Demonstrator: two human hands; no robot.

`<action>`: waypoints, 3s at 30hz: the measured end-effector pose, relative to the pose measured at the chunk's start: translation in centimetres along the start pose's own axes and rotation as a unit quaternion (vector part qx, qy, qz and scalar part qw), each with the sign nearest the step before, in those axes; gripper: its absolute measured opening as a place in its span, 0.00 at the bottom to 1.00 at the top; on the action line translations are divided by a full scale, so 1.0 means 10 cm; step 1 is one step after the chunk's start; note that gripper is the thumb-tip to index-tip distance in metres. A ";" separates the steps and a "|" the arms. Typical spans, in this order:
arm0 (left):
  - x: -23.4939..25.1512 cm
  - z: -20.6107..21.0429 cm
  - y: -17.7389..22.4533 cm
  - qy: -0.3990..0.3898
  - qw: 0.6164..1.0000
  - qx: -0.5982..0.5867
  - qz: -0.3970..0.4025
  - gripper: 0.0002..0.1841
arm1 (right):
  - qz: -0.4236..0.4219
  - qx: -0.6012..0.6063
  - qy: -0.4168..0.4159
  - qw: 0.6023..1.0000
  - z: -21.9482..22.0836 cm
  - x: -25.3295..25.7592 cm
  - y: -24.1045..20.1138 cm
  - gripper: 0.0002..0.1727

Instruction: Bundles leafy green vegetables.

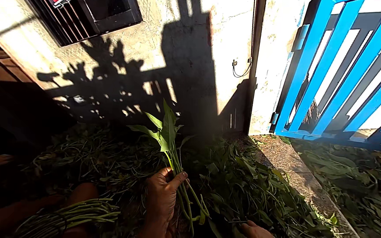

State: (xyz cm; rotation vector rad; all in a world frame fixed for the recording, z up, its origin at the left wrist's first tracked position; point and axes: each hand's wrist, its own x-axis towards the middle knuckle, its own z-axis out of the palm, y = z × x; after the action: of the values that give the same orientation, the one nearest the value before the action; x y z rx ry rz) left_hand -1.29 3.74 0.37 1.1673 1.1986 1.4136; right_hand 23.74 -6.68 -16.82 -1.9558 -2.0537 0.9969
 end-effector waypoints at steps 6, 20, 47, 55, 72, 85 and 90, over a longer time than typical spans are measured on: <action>-0.01 0.07 0.01 -0.019 0.997 -0.036 -0.062 0.08 | -0.319 0.336 0.086 0.882 -0.37 0.15 -0.63 0.20; 0.04 0.00 0.00 0.151 0.983 -0.063 0.076 0.03 | -0.179 0.284 0.198 0.921 -0.18 0.22 -0.41 0.16; -0.06 0.15 0.05 0.100 0.986 -0.115 -0.069 0.06 | 0.304 0.252 0.196 0.897 0.21 1.18 1.42 0.22; -0.04 0.09 0.05 0.100 0.988 -0.101 -0.067 0.05 | -0.001 0.219 0.544 0.810 -0.28 0.83 0.15 0.15; -0.08 0.15 0.03 0.073 0.989 -0.099 -0.086 0.07 | 0.030 0.457 0.329 0.826 -0.30 0.50 0.53 0.09; -0.20 0.28 -0.11 -0.033 0.988 -0.089 -0.124 0.09 | -0.253 0.082 0.506 0.821 -0.26 0.29 -0.23 0.08; -0.24 0.28 -0.11 -0.073 0.987 -0.075 -0.119 0.10 | -0.272 -0.034 0.497 0.824 -0.23 0.28 -0.38 0.08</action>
State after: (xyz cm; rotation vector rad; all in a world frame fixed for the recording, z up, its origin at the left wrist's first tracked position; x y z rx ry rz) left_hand 1.88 1.79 -0.70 0.9721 1.0708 1.1959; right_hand 21.35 -3.04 -13.97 -1.2677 -1.7591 -0.2241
